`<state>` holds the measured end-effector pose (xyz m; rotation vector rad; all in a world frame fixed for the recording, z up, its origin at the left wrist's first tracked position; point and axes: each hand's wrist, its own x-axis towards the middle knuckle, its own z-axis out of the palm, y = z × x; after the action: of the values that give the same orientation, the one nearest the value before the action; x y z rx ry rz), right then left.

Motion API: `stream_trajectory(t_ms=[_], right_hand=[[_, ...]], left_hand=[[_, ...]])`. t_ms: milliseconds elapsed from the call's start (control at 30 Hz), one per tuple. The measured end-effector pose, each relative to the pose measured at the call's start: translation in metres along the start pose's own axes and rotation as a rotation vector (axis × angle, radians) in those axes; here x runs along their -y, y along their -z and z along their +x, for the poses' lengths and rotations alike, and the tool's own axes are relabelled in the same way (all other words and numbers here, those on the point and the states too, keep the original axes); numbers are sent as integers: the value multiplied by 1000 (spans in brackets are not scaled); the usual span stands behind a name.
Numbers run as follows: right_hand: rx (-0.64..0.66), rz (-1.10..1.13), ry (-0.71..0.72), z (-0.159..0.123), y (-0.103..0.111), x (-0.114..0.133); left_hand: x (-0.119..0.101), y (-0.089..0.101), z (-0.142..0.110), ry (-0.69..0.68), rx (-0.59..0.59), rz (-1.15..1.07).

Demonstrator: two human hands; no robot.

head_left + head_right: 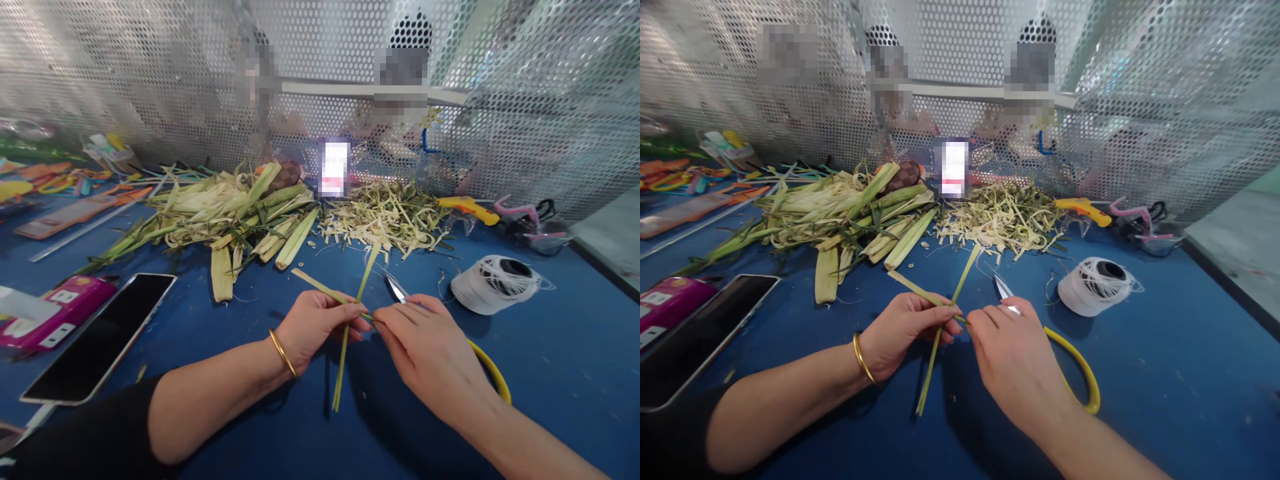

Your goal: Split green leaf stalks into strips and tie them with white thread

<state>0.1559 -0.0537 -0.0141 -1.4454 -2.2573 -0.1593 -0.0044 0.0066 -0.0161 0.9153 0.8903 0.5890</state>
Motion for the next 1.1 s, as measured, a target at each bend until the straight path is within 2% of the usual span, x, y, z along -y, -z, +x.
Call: stream_trajectory(t_ms=[167,300,400,500,600,733,833,900,1000,1033,1100], right_hand=[[-77,-218,44,1,1,-14],[-127,-233,27,4,12,-25],[-71,-56,39,5,18,-31],[17,73,53,5,20,-34],[85,78,82,5,19,-34],[125,17,126,6,14,-28],[34,15,139,5,13,-25],[-142,-26,91,4,16,-25],[-445,-80,-95,1,20,-30],[-481,-53,-162,1,20,-32],[-407,96,-248,1,16,-33]], left_hand=[[-5,0,-1,8,93,17],[-14,5,0,-28,117,5],[-19,12,3,35,96,-56],[-21,17,5,138,219,-62],[-20,18,3,159,344,40],[-15,13,0,205,344,116],[-9,10,0,222,293,114],[-7,9,2,203,238,58],[-9,9,3,170,174,-100],[-10,9,2,161,161,-147],[-12,8,1,155,155,-212]])
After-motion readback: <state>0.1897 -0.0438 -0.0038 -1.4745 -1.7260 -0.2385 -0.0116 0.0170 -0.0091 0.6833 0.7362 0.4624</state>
